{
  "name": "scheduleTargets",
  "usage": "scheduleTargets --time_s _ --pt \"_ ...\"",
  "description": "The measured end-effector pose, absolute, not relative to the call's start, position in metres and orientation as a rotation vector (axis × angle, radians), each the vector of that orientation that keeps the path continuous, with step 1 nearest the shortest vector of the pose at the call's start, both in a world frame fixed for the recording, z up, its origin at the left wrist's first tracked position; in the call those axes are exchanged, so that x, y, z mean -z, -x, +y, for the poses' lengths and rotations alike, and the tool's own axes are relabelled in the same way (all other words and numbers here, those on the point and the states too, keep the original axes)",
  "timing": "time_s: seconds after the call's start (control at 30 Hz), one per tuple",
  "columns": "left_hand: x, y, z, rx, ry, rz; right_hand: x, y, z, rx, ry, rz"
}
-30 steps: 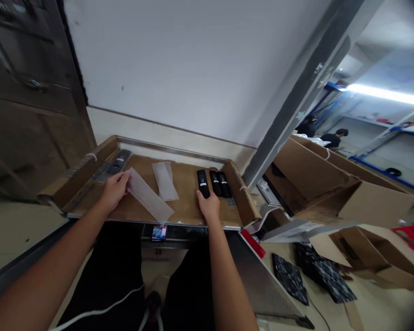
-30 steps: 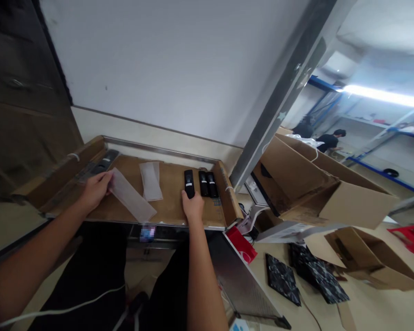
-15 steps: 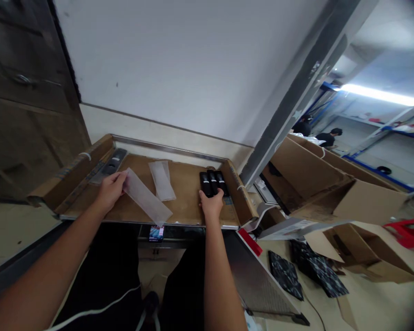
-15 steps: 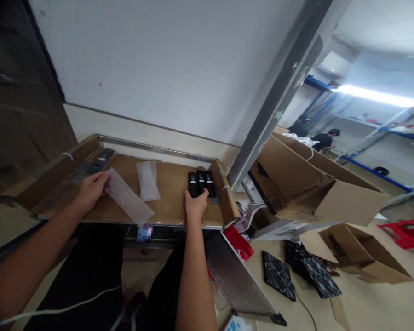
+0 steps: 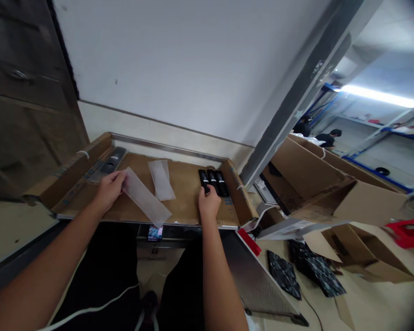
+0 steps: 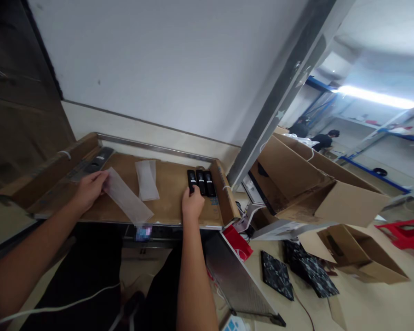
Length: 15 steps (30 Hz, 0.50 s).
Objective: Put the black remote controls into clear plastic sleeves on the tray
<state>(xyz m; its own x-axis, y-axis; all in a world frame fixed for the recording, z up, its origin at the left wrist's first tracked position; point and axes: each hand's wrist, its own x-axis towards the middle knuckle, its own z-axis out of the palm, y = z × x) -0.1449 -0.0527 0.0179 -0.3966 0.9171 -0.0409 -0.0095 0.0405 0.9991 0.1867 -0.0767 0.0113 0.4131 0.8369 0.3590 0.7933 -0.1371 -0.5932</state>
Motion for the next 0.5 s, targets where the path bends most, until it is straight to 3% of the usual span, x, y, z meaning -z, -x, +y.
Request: scheduleTargets --time_s 0.17,0.5 --pt "-0.016 0.146 -0.051 -1.457 -0.949 1.515 -0.009 -0.173 -0.064 0.282 1.84 -1.87" --pt "-0.016 0.146 -0.05 -1.443 -1.003 1.556 -0.005 -0.172 -0.047 0.281 1.839 -1.809"
